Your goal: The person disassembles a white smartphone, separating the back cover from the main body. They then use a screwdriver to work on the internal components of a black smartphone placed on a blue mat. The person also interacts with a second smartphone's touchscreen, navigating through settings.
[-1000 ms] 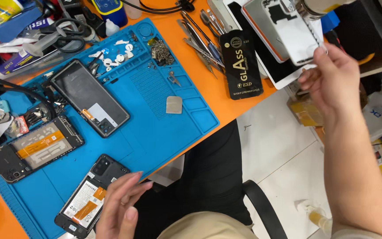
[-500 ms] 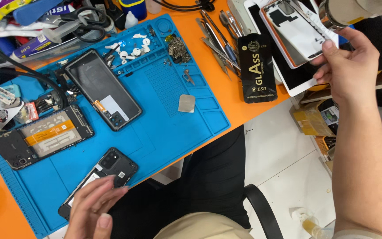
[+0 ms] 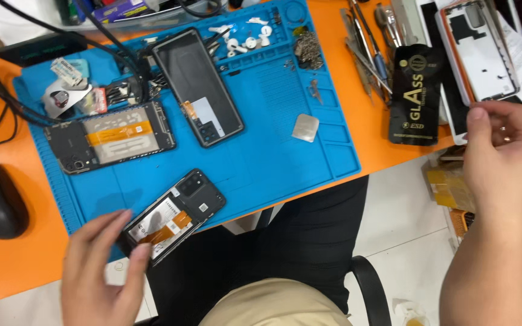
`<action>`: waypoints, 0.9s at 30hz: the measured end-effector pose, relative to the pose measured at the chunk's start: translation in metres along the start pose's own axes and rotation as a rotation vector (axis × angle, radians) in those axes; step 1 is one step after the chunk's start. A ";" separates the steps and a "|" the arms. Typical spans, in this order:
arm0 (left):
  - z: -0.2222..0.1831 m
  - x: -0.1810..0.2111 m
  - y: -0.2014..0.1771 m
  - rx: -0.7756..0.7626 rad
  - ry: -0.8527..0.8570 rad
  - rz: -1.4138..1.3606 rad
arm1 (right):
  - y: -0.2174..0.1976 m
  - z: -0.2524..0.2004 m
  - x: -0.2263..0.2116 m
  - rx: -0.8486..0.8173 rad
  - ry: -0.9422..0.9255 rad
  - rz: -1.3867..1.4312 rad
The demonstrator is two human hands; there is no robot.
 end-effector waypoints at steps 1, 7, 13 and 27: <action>0.001 -0.008 0.007 -0.164 -0.027 0.071 | -0.001 -0.002 0.004 0.022 -0.076 -0.162; -0.006 -0.013 0.028 -0.182 0.106 0.193 | -0.002 -0.015 0.006 0.038 -0.073 -0.459; -0.011 -0.015 0.038 -0.092 0.232 0.330 | 0.024 -0.022 -0.047 -0.124 0.098 -0.307; -0.015 -0.046 0.072 0.017 0.362 0.362 | -0.023 0.050 0.032 -0.026 -0.486 -0.462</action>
Point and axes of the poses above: each hand's wrist, its own z-axis towards the middle knuckle, its own y-axis out of the palm, x = y × z, the point moved 2 cm from there along z, towards the middle knuckle, and after that the axes turned 15 degrees about z, right-handed, at the moved point
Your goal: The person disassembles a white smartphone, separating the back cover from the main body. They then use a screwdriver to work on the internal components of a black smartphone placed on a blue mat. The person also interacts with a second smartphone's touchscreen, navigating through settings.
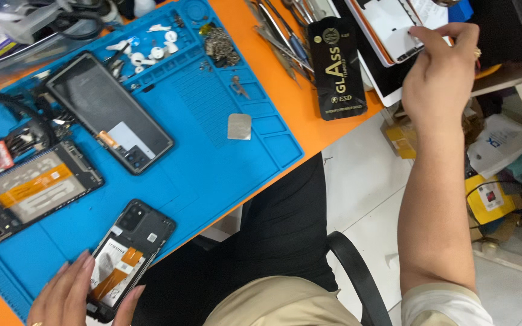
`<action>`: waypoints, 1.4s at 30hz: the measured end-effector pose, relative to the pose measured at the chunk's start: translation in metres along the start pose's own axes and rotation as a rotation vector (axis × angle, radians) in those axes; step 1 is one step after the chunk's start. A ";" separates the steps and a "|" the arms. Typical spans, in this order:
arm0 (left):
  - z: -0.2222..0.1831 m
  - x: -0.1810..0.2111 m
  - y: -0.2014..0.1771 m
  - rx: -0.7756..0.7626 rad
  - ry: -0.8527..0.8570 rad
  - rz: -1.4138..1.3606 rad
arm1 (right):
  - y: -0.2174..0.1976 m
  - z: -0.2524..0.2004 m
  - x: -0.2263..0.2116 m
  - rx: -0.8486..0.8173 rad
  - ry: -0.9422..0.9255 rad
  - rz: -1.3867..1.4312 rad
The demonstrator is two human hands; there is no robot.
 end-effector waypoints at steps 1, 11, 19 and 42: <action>0.000 -0.001 0.004 -0.039 -0.001 0.013 | 0.002 0.003 -0.002 -0.004 0.019 -0.009; -0.026 -0.032 0.060 -0.073 -0.027 0.122 | 0.000 0.016 -0.006 -0.050 0.031 0.121; -0.027 -0.030 0.060 -0.117 -0.040 0.157 | 0.000 0.026 0.021 -0.009 0.297 0.241; -0.023 -0.029 0.060 -0.077 -0.018 0.188 | 0.011 0.062 0.051 -0.499 0.105 -0.078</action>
Point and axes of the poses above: each hand's wrist, its own z-axis towards the middle knuckle, its own y-axis out of the palm, x = y × z, the point moved 2 cm from there along z, towards the middle knuckle, and after that the axes turned 15 degrees about z, right-handed, at the moved point
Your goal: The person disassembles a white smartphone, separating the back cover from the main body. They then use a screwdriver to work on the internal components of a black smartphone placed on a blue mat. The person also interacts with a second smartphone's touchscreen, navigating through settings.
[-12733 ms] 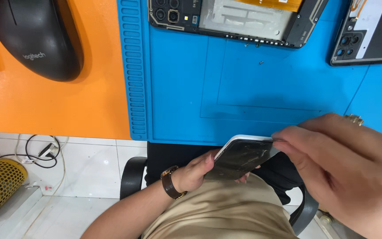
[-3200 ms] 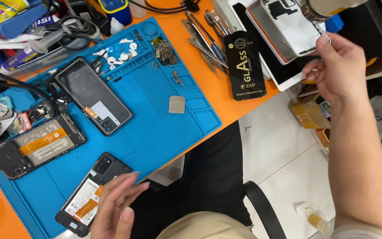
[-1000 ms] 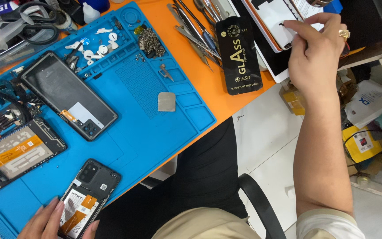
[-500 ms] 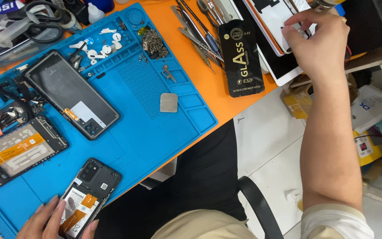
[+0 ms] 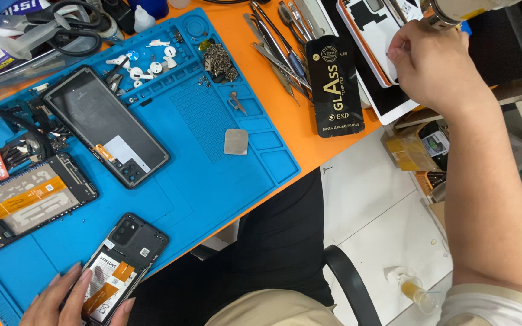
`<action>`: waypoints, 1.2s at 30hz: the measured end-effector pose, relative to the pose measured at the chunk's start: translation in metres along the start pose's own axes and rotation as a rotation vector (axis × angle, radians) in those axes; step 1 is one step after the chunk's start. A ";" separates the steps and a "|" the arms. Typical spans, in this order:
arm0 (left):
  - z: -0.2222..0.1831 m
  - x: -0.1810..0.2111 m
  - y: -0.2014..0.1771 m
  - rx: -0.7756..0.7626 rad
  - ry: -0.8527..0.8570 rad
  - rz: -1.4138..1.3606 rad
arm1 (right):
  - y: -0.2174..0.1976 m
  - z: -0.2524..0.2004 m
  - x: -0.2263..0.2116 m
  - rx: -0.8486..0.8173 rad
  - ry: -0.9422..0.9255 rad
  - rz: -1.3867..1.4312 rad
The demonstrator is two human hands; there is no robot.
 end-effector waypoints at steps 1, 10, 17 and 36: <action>0.000 0.000 0.000 0.013 -0.002 -0.017 | 0.001 0.000 -0.001 -0.020 0.020 -0.049; 0.001 0.007 -0.017 0.018 -0.005 -0.029 | -0.015 -0.068 0.040 0.312 0.029 0.273; 0.002 0.017 -0.025 0.052 -0.053 -0.150 | -0.003 -0.111 0.009 0.383 0.218 1.415; -0.010 0.013 -0.004 0.062 -0.035 -0.183 | 0.004 -0.115 -0.160 -0.344 -0.652 2.633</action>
Point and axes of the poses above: each hand's wrist, its own z-axis towards the middle knuckle, its own y-axis out of the palm, x = y × z, the point moved 2 cm from there along z, towards the middle knuckle, and after that the axes turned 15 degrees about z, right-handed, at the moved point
